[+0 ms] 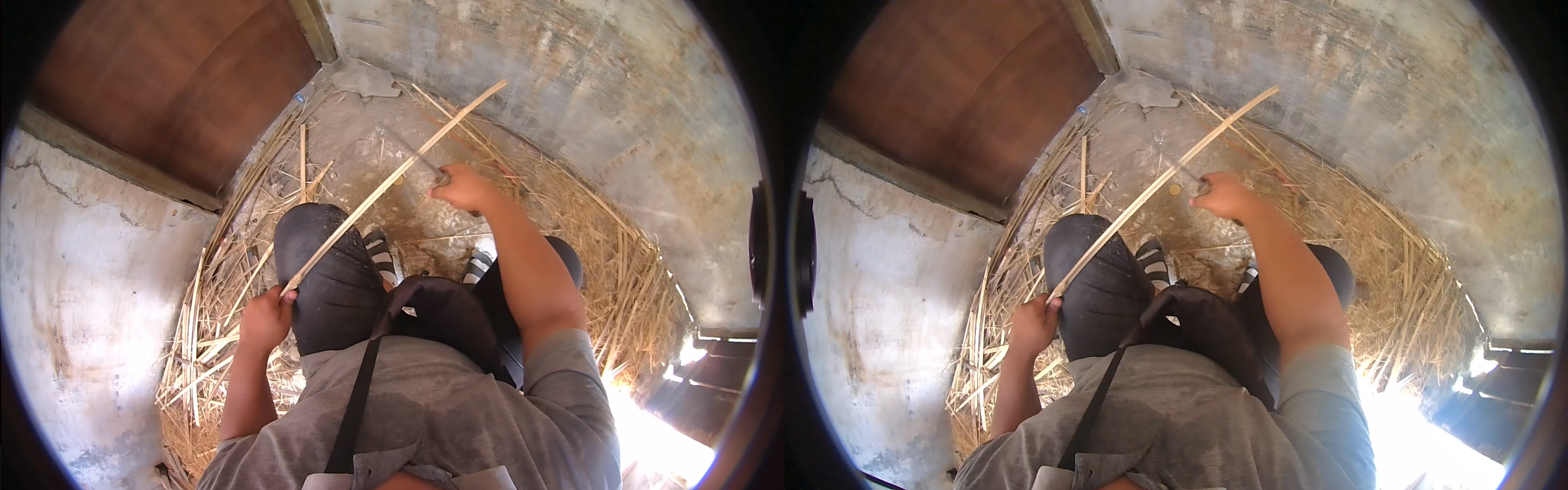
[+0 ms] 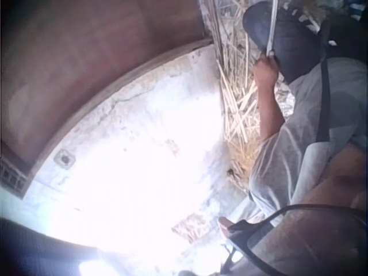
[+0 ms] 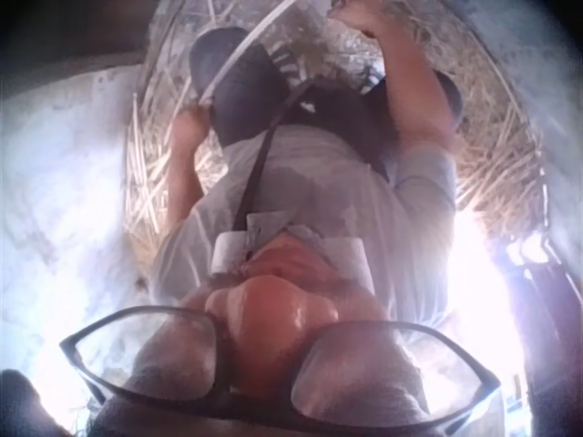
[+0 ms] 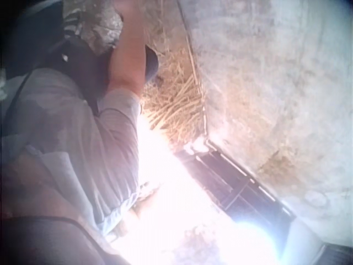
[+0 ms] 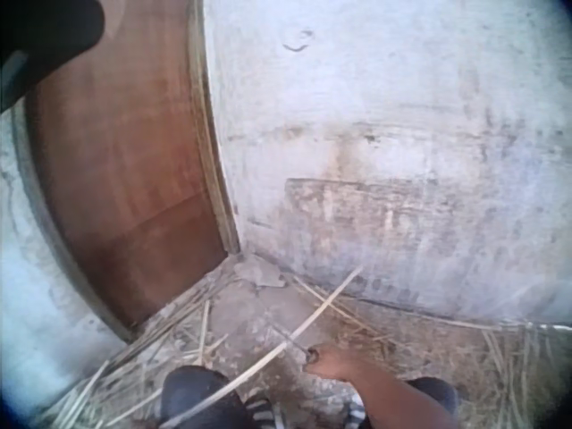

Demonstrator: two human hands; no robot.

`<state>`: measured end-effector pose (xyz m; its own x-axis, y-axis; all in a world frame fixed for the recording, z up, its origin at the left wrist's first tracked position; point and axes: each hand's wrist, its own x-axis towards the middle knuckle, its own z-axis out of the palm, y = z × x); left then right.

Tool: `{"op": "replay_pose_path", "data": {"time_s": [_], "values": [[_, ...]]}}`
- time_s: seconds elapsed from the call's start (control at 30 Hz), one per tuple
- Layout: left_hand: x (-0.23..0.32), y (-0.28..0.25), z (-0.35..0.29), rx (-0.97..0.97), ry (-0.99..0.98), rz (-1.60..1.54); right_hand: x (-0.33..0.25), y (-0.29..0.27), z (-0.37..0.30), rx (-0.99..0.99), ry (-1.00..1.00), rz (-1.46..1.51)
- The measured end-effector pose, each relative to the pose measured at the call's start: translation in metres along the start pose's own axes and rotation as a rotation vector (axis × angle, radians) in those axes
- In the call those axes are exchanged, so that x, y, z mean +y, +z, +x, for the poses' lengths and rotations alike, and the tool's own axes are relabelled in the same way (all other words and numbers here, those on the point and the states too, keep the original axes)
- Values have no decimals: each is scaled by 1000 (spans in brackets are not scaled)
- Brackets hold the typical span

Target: The person sits on a straw-covered floor and uses a knife to split long bamboo strips into thinner pieces. They hold the bamboo with one hand and use the knife to shave and split the material, occasionally adjusting the position of the strips.

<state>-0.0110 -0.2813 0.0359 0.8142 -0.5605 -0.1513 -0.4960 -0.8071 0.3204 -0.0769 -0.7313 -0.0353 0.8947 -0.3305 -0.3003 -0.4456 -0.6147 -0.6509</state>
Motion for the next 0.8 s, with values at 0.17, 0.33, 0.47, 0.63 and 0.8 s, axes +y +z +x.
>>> {"op": "replay_pose_path", "data": {"time_s": [0.17, 0.33, 0.47, 0.63, 0.8], "values": [[1, -6, 0, -37, -21, 15, -49, 28, -11, -259, -305, -286], [0, -5, 0, -26, -21, 78, 3, 17, 12, -109, 50, 145], [3, -11, 3, -46, -17, 64, 31, -8, 11, -47, 245, 351], [0, -9, 6, -84, -8, -43, -7, 26, -1, 39, -215, -56], [-9, -8, 3, -68, 24, -46, -58, 23, -14, -291, -336, -233]]}}
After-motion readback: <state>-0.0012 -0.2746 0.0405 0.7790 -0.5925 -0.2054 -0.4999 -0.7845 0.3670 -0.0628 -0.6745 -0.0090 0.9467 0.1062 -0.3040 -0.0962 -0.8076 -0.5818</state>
